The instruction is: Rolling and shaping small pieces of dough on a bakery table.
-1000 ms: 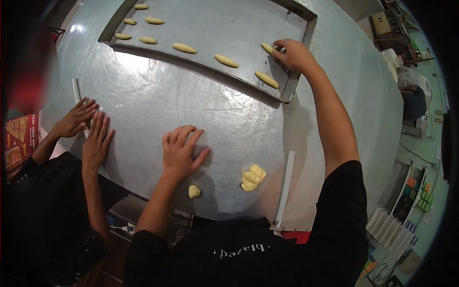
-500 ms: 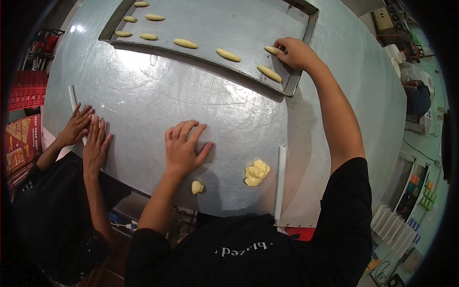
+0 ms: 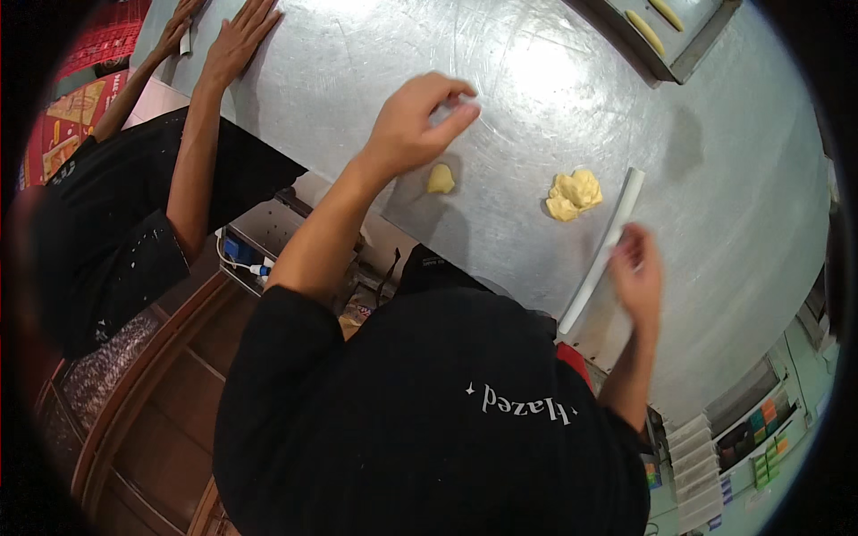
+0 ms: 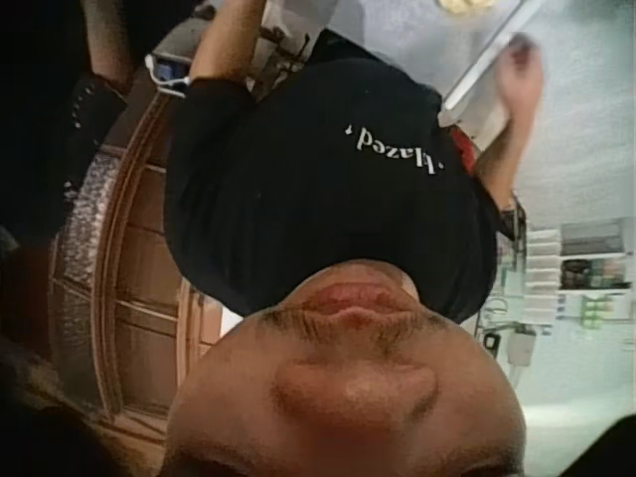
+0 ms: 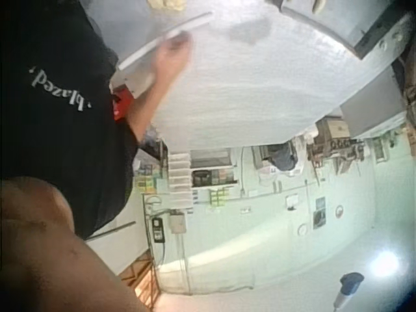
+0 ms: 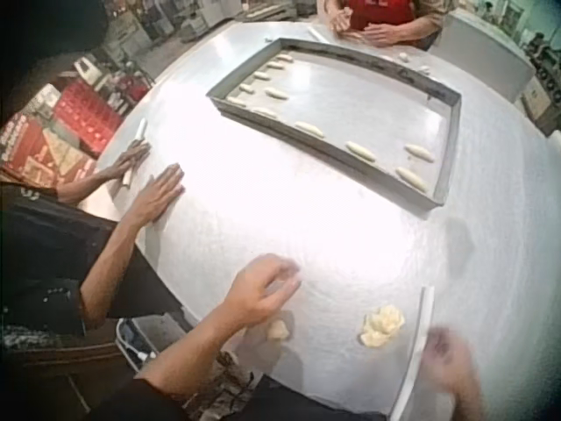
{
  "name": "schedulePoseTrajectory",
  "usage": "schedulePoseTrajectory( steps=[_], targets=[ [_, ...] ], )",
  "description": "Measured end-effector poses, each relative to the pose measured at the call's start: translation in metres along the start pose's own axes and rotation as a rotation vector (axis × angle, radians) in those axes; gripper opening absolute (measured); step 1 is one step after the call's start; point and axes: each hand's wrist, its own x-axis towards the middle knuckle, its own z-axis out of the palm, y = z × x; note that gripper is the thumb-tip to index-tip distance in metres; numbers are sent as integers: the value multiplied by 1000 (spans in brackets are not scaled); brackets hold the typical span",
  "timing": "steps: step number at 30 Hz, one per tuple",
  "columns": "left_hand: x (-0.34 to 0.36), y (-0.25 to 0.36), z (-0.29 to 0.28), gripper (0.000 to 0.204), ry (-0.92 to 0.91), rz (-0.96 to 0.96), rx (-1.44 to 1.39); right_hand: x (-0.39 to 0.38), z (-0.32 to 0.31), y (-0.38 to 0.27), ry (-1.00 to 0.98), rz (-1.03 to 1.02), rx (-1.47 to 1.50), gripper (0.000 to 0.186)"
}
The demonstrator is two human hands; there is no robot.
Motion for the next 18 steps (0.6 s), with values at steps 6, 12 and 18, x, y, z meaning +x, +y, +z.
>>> schedulePoseTrajectory(
  steps=[6, 12, 18],
  targets=[
    [-84, 37, 14, 26, -118, -158, 210, -73, 48, 0, 194, 123, -48, 56],
    [-100, 97, 48, 34, 191, 57, 139, -137, -3, 57, 336, 229, 601, 38],
    [-85, 221, 184, 48, -87, 503, 15, -206, -21, 105, 471, 265, 738, 40]
  ],
)
